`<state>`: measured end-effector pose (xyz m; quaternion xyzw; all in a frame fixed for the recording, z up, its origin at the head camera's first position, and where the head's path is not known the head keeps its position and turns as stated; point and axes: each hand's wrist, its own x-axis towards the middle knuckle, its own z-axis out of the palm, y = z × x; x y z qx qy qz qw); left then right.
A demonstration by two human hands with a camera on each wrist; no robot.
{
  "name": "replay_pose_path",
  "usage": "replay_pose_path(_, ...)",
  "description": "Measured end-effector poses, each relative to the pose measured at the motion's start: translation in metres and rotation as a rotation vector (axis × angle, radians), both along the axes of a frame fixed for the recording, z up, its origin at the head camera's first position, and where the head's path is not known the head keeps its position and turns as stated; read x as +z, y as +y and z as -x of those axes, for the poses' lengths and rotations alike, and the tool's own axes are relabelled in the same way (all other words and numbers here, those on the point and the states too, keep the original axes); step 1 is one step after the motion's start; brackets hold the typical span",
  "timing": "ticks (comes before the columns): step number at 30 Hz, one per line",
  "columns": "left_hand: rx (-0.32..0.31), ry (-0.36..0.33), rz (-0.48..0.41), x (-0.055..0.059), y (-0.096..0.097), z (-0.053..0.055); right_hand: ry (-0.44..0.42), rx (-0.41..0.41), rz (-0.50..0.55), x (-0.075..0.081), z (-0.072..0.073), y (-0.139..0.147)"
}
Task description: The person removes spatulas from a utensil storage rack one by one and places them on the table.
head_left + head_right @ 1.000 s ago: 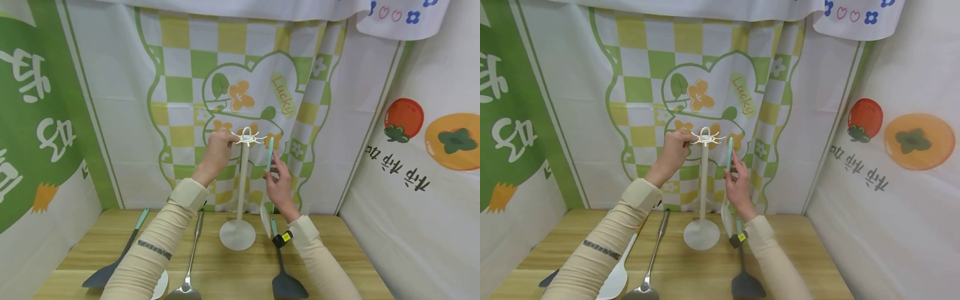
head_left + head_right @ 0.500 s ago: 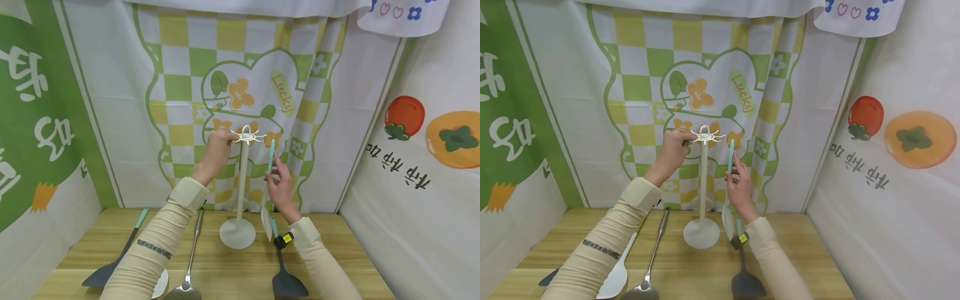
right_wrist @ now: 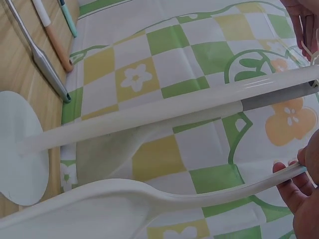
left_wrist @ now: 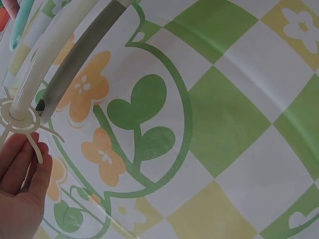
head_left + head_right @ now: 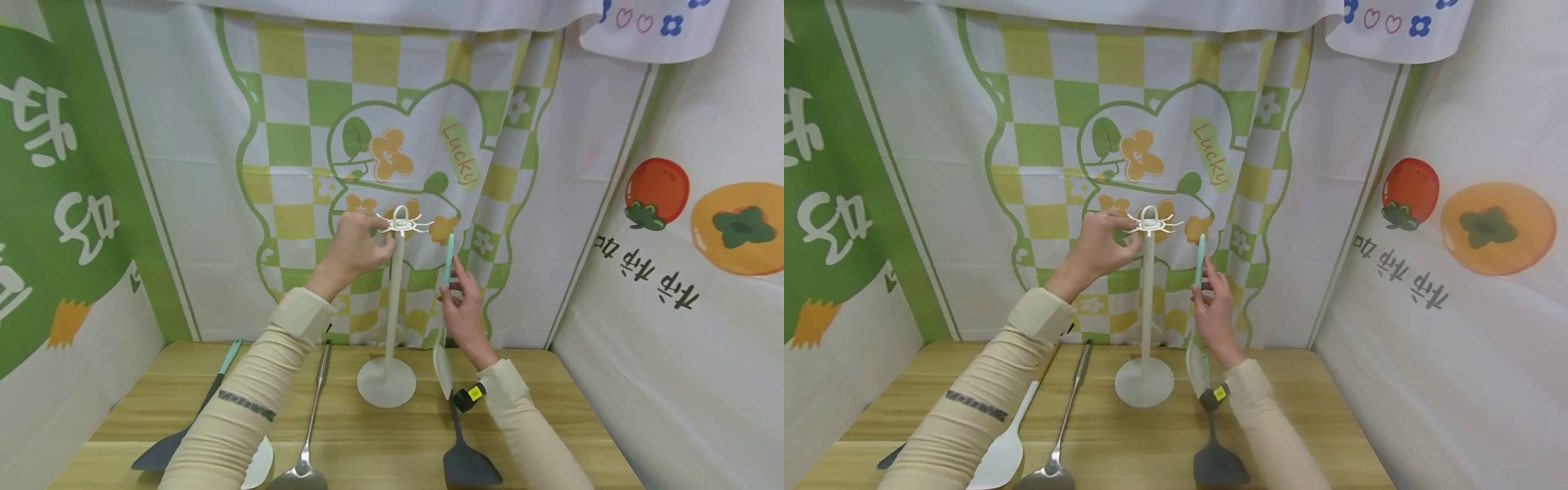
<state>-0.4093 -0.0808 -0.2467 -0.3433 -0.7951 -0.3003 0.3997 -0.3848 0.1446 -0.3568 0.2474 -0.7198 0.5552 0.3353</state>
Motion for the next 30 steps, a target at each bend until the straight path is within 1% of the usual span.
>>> replay_pose_path(4,-0.034,-0.063,0.007,0.002,-0.002,0.000,-0.012,-0.006,0.010,-0.002,-0.001,0.005)
replay_pose_path(8,-0.027,-0.130,0.022,0.004,-0.004,0.002,0.001,-0.015,0.005,-0.004,-0.002,0.010)
replay_pose_path(10,-0.022,-0.152,0.034,0.004,-0.006,0.003,0.000,-0.025,-0.003,-0.005,-0.003,0.012)
replay_pose_path(12,-0.026,-0.157,0.043,0.003,-0.007,0.004,-0.002,-0.029,-0.012,-0.007,-0.004,0.015)
replay_pose_path(14,-0.039,-0.141,0.046,0.002,-0.009,0.006,-0.006,-0.033,-0.022,-0.009,-0.004,0.017)
replay_pose_path(17,-0.069,-0.118,0.032,-0.001,-0.011,0.009,-0.010,-0.032,-0.024,-0.023,0.009,0.027)
replay_pose_path(21,-0.089,-0.066,-0.026,-0.007,-0.013,0.012,-0.035,-0.061,-0.033,-0.039,0.026,0.039)
replay_pose_path(23,-0.093,-0.006,-0.072,-0.010,-0.014,0.013,-0.051,-0.079,-0.043,-0.039,0.024,0.041)
replay_pose_path(24,-0.090,0.034,-0.094,-0.011,-0.014,0.014,-0.058,-0.085,-0.047,-0.039,0.022,0.041)
replay_pose_path(27,-0.100,0.180,-0.148,-0.015,-0.014,0.016,-0.058,-0.079,-0.052,-0.034,0.013,0.042)
replay_pose_path(29,-0.117,0.273,-0.166,-0.016,-0.013,0.016,-0.052,-0.068,-0.051,-0.030,0.005,0.042)
replay_pose_path(30,-0.126,0.307,-0.164,-0.017,-0.012,0.015,-0.051,-0.066,-0.052,-0.028,0.001,0.043)
